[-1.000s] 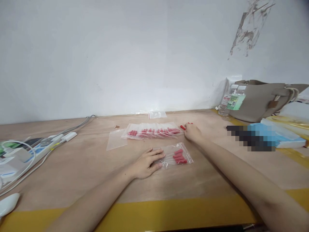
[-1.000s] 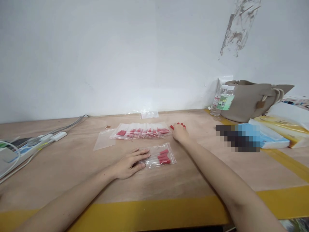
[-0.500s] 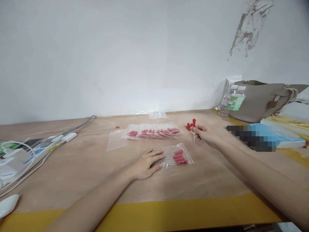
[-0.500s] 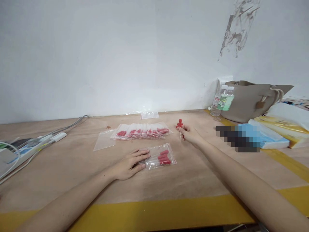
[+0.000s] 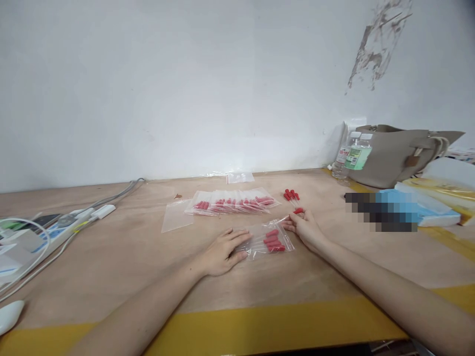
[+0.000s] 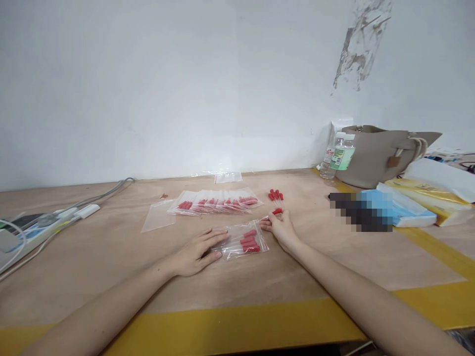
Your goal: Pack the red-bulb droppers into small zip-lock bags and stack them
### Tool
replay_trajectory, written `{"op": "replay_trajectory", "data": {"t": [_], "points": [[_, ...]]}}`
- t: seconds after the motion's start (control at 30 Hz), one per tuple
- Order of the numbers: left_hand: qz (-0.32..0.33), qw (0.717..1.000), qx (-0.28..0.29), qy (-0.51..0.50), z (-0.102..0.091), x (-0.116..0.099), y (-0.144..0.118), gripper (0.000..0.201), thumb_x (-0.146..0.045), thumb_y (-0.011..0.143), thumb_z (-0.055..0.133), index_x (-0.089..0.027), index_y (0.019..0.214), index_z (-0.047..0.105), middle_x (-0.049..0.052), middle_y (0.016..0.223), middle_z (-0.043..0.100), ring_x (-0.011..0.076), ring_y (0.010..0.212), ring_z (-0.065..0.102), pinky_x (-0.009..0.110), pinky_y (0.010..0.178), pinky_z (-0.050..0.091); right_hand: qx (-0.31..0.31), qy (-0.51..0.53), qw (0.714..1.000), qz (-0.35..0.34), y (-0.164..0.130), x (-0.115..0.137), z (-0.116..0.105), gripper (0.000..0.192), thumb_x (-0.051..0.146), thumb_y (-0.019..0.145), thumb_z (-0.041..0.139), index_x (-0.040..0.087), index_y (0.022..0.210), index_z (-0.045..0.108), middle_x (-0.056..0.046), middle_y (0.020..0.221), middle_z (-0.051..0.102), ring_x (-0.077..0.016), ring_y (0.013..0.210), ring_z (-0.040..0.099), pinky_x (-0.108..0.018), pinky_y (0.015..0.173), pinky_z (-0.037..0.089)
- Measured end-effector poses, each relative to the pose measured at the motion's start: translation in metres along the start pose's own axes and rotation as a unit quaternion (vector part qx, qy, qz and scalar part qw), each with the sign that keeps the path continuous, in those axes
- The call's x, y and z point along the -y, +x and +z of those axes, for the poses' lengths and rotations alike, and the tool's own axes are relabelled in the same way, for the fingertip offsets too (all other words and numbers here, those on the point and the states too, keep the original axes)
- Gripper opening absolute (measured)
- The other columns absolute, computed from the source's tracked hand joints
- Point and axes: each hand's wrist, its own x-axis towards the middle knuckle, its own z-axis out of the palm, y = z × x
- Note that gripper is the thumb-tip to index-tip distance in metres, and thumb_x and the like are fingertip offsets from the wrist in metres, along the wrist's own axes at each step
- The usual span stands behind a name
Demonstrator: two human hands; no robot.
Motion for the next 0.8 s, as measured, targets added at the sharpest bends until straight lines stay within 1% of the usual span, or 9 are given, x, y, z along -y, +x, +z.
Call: {"op": "replay_trajectory", "data": {"t": [0.07,0.1,0.17,0.23,0.37,0.47,0.53,0.67,0.8], "points": [[-0.001,1.000,-0.006,-0.003,-0.001,-0.001,-0.001,0.047,-0.037,0.090,0.037,-0.026,0.134,0.025,0.003,0.137,0.034,0.0196,0.125,0.031,0.041,0.107,0.017,0.030,0.002,0.999,0.033,-0.004,0.002,0.001,0.011,0.017,0.079,0.045,0.022,0.079,0.035,0.002,0.064,0.055,-0.0109,0.058,0.061,-0.026,0.062,0.055],[-0.002,1.000,-0.008,-0.002,-0.001,-0.001,-0.001,0.048,-0.037,0.090,0.037,-0.026,0.135,0.024,0.003,0.137,0.034,0.0200,0.125,0.031,0.041,0.106,0.018,0.042,0.000,0.998,0.049,-0.006,0.003,0.000,0.008,0.016,0.080,0.043,0.021,0.077,0.039,0.001,0.064,0.056,-0.0101,0.056,0.061,-0.025,0.061,0.054],[-0.004,1.000,-0.012,0.000,-0.002,-0.002,-0.001,0.050,-0.037,0.089,0.038,-0.025,0.135,0.023,0.003,0.138,0.032,0.0206,0.126,0.029,0.040,0.106,0.020,0.063,-0.010,0.995,0.074,-0.007,0.004,-0.001,0.008,0.013,0.078,0.047,0.019,0.073,0.044,0.000,0.064,0.057,-0.0078,0.052,0.058,-0.021,0.056,0.053],[-0.002,1.000,-0.014,0.001,-0.002,-0.003,-0.001,0.050,-0.036,0.089,0.038,-0.024,0.135,0.023,0.004,0.138,0.032,0.0208,0.126,0.028,0.040,0.105,0.022,0.076,-0.017,0.993,0.083,-0.008,0.004,-0.004,0.011,0.009,0.073,0.054,0.018,0.074,0.047,0.001,0.063,0.058,-0.0062,0.048,0.055,-0.018,0.050,0.050],[0.002,1.000,-0.016,0.000,-0.002,-0.003,0.000,0.050,-0.035,0.089,0.039,-0.025,0.136,0.022,0.005,0.138,0.031,0.0209,0.126,0.029,0.040,0.105,0.023,0.069,-0.022,0.994,0.080,-0.008,0.002,-0.005,0.020,0.008,0.067,0.061,0.018,0.076,0.046,0.003,0.060,0.059,-0.0062,0.047,0.056,-0.015,0.043,0.047],[-0.003,1.000,-0.013,0.004,-0.001,-0.002,0.000,0.051,-0.034,0.089,0.039,-0.025,0.136,0.022,0.005,0.138,0.031,0.0207,0.126,0.029,0.041,0.105,0.022,0.092,-0.061,0.991,0.080,-0.009,0.002,-0.004,0.021,0.011,0.065,0.065,0.016,0.072,0.046,0.001,0.060,0.062,-0.0058,0.046,0.055,-0.014,0.042,0.045],[-0.001,1.000,-0.013,0.004,0.000,-0.002,0.000,0.051,-0.034,0.089,0.039,-0.025,0.136,0.022,0.005,0.138,0.031,0.0207,0.126,0.028,0.041,0.105,0.022,0.108,-0.101,0.987,0.070,-0.011,0.002,-0.002,0.022,0.014,0.063,0.067,0.016,0.072,0.047,0.001,0.057,0.062,-0.0051,0.041,0.052,-0.013,0.037,0.041],[0.006,1.000,-0.018,0.006,0.000,-0.002,0.000,0.050,-0.033,0.089,0.040,-0.025,0.135,0.024,0.005,0.138,0.032,0.0198,0.126,0.028,0.040,0.105,0.022,0.120,-0.164,0.978,0.053,-0.012,0.002,0.001,0.023,0.021,0.063,0.067,0.016,0.073,0.048,0.007,0.042,0.053,-0.0044,0.031,0.043,-0.013,0.029,0.033],[0.003,1.000,-0.012,0.008,-0.002,-0.003,0.000,0.050,-0.033,0.089,0.040,-0.024,0.135,0.024,0.005,0.138,0.031,0.0188,0.126,0.029,0.039,0.105,0.022,0.113,-0.211,0.970,0.043,-0.009,-0.001,0.001,0.020,0.023,0.065,0.066,0.016,0.070,0.047,0.007,0.038,0.050,-0.0053,0.030,0.041,-0.015,0.029,0.033]]}}
